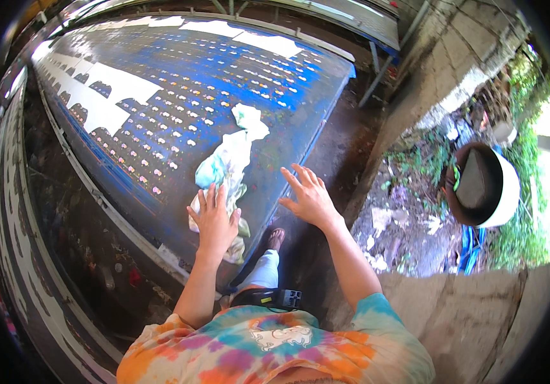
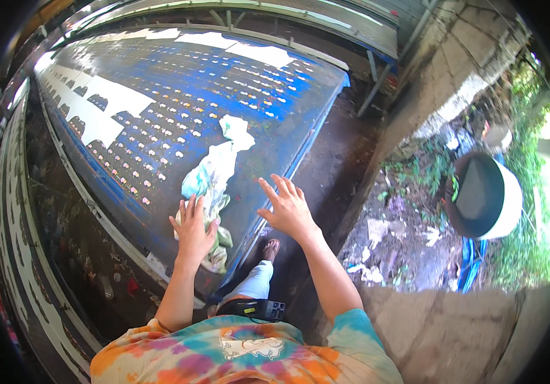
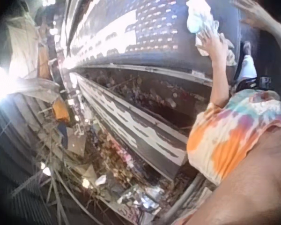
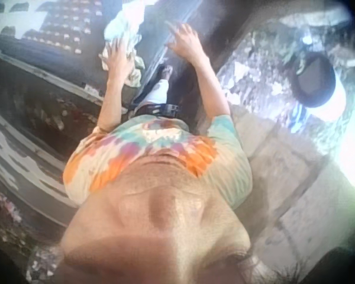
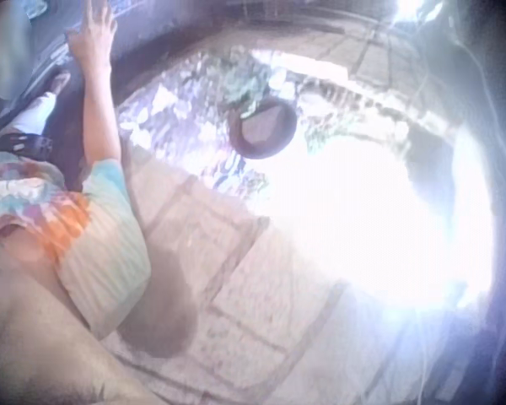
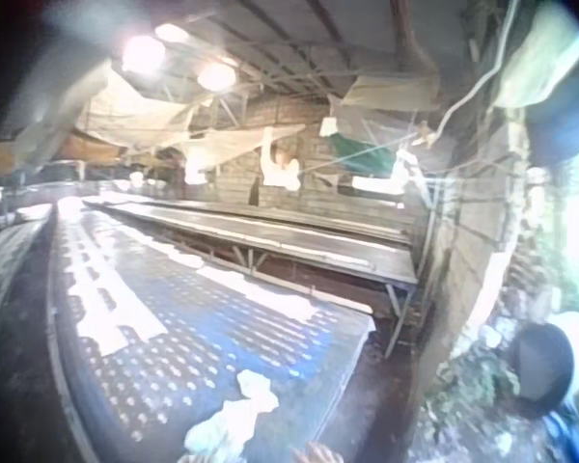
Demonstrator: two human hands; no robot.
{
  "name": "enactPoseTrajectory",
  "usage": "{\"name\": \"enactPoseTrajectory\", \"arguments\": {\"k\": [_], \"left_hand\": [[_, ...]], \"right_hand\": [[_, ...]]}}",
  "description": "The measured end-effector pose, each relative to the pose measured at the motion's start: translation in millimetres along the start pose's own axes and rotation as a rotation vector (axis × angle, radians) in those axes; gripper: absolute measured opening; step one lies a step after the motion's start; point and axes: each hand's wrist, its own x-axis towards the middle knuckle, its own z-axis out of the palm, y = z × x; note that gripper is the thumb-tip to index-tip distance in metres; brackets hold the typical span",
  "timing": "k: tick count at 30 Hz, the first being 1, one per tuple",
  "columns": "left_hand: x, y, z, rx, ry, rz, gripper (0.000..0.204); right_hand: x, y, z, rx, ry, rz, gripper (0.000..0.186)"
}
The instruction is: The person repeatedly picks up white fabric pieces from a patterned surface, folds them in half, and places them back down in a row. The person handles the items one at a time throughout the clip.
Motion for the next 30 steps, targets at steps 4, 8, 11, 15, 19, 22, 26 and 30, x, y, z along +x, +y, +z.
{"name": "enactPoseTrajectory", "arguments": {"k": [4, 8, 11, 15, 19, 22, 26, 30], "left_hand": [[74.8, 32.9, 30.1, -0.054, 0.044, -0.096, 0.069], [165.2, 80.3, 52.0, -0.019, 0.012, -0.098, 0.067], [238.1, 130.5, 55.4, -0.04, 0.035, -0.067, 0.067], [322.0, 191.4, 72.8, -0.05, 0.077, -0.02, 0.066], [400.4, 260.6, 97.6, -0.045, 0.117, 0.024, 0.063], [455.4, 306.6, 132.4, -0.027, 0.151, 0.011, 0.062], [536.6, 372.5, 179.1, 0.008, 0.119, -0.074, 0.064], [599.8, 447.3, 200.7, -0.002, 0.077, -0.105, 0.066]], "right_hand": [[61.5, 66.9, 4.5, -0.025, -0.052, -0.057, 0.076], [124.1, 151.7, -15.0, -0.035, -0.086, -0.063, 0.075], [171.8, 216.7, -47.7, -0.045, -0.049, -0.037, 0.074], [217.9, 304.4, -79.9, -0.041, -0.029, 0.008, 0.07], [263.0, 411.8, -97.5, -0.058, -0.012, 0.011, 0.07], [302.2, 490.4, -107.7, -0.07, -0.013, -0.008, 0.071], [369.9, 584.2, -138.6, -0.1, -0.006, -0.083, 0.072], [429.2, 665.0, -168.9, -0.111, 0.02, -0.182, 0.073]]}}
